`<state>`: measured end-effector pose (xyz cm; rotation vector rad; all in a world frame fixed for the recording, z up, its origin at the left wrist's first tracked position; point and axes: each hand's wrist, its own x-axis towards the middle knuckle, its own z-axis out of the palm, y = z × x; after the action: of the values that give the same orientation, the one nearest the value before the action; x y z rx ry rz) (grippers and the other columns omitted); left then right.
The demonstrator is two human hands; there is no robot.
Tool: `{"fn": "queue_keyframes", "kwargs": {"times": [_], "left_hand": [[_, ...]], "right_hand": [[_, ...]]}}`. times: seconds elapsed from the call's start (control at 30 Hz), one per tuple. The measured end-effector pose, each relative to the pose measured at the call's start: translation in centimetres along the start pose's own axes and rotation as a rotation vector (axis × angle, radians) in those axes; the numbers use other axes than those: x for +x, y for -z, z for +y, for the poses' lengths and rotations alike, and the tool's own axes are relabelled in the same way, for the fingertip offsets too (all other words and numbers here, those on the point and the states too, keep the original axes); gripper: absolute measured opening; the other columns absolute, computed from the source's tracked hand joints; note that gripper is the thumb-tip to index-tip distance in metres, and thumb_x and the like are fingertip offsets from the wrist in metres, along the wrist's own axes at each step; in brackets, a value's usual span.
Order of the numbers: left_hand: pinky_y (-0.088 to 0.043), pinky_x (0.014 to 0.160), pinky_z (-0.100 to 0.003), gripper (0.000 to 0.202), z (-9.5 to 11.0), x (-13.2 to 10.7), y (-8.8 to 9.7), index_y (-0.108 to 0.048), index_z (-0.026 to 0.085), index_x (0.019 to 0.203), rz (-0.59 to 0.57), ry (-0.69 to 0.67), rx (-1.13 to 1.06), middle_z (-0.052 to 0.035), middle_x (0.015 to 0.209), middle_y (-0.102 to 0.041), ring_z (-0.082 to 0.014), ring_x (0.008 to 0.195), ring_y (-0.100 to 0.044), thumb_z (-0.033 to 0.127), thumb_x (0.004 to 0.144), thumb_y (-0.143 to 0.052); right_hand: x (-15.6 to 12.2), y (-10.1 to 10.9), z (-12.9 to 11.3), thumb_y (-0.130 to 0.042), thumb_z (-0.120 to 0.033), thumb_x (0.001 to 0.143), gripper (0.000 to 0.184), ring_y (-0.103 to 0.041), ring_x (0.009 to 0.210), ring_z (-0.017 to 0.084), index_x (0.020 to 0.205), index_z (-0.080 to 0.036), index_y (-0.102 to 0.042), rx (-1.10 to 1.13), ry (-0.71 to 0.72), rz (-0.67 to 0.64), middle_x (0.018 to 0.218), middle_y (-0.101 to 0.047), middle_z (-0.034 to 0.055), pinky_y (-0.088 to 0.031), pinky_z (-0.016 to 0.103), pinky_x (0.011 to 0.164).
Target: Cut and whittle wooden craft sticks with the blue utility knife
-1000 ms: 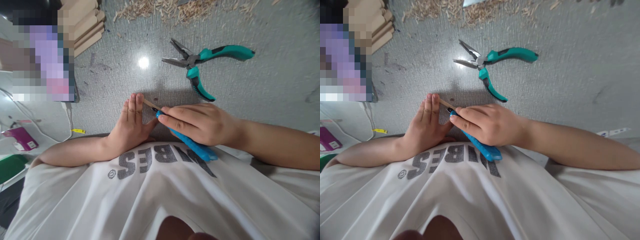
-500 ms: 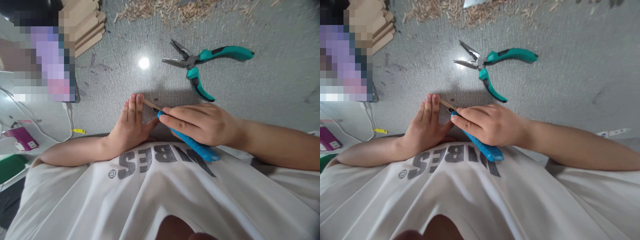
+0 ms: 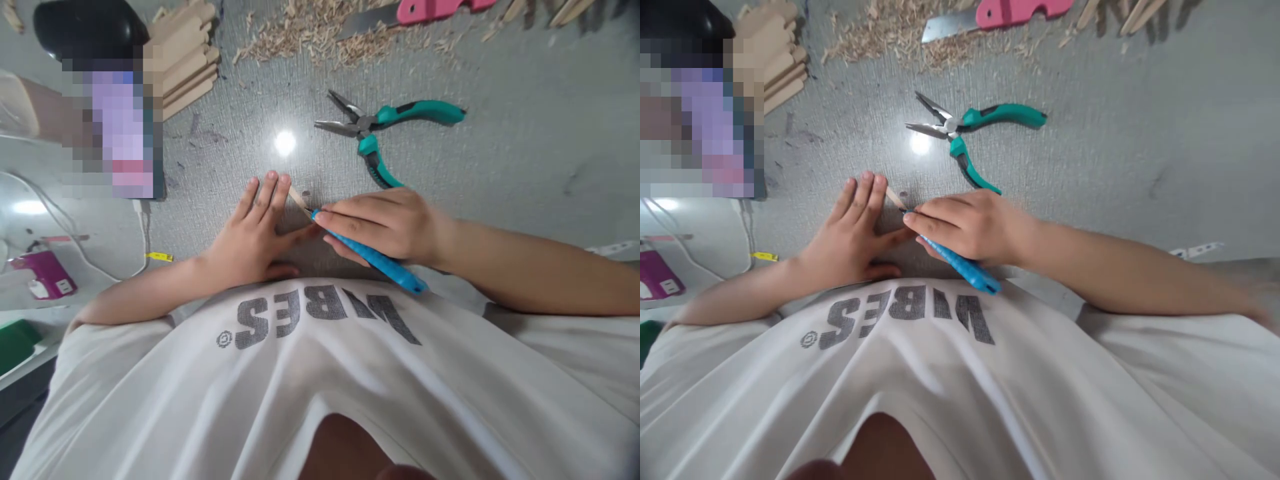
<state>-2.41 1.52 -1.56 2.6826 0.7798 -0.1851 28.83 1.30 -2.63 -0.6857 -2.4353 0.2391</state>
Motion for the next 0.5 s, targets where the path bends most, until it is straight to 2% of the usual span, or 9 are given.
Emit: {"fn": "queue_keyframes", "kwargs": {"times": [0.07,0.13,0.23,0.37,0.43,0.5], "left_hand": [[-0.018,0.149,-0.084,0.105,-1.3,0.4,0.5,-0.05,0.019,0.185,-0.065,-0.062,-0.02,-0.0342,0.2,-0.017,-0.057,0.188,-0.018,0.067,0.101,-0.092],[-0.013,0.149,-0.084,0.089,-2.4,0.7,0.9,-0.057,0.02,0.181,-0.083,-0.094,-0.048,-0.0301,0.202,-0.015,-0.054,0.19,-0.014,0.058,0.107,-0.087],[-0.01,0.149,-0.084,0.064,-3.7,0.9,0.8,-0.072,0.024,0.168,-0.045,-0.167,-0.113,-0.0222,0.204,-0.013,-0.0507,0.191,-0.013,0.05,0.11,-0.081],[-0.004,0.153,-0.08,0.041,-5.0,0.8,0.0,-0.085,0.026,0.148,0.049,-0.251,-0.231,-0.0119,0.206,-0.009,-0.0496,0.191,-0.013,0.044,0.112,-0.077],[-0.003,0.154,-0.079,0.032,-5.6,0.9,-0.4,-0.089,0.026,0.133,0.07,-0.273,-0.275,-0.0086,0.206,-0.013,-0.0472,0.191,-0.013,0.045,0.114,-0.072],[-0.005,0.156,-0.075,0.036,-5.9,1.1,-0.7,-0.088,0.024,0.109,0.072,-0.272,-0.309,-0.0059,0.204,-0.025,-0.042,0.192,-0.018,0.052,0.117,-0.067]], "right_hand": [[-0.2,-0.4,0.3,-0.07,-0.023,0.117,0.026,-0.088,0.088,0.02,0.142,-0.018,-0.07,-0.011,0.013,-0.004,0.113,-0.091,0.0082,-0.073,0.032,0.077],[-0.5,-0.6,0.6,-0.068,-0.023,0.118,0.029,-0.089,0.092,0.021,0.147,-0.021,-0.069,-0.003,0.029,-0.034,0.119,-0.092,0.0082,-0.073,0.033,0.08],[-0.7,-0.5,0.9,-0.066,-0.02,0.119,0.032,-0.089,0.096,0.02,0.151,-0.019,-0.064,0.019,0.062,-0.065,0.125,-0.091,0.0102,-0.072,0.032,0.081],[-0.5,-0.2,0.9,-0.066,-0.019,0.12,0.03,-0.089,0.1,0.02,0.15,-0.016,-0.062,0.043,0.097,-0.083,0.127,-0.09,0.0122,-0.071,0.031,0.082],[-0.7,-0.5,0.8,-0.065,-0.019,0.121,0.031,-0.088,0.102,0.02,0.152,-0.016,-0.062,0.069,0.105,-0.102,0.128,-0.089,0.0116,-0.071,0.031,0.082],[-1.1,-1.3,0.7,-0.06,-0.02,0.123,0.03,-0.087,0.099,0.019,0.153,-0.016,-0.062,0.092,0.115,-0.071,0.125,-0.088,0.0107,-0.071,0.031,0.079]]}}
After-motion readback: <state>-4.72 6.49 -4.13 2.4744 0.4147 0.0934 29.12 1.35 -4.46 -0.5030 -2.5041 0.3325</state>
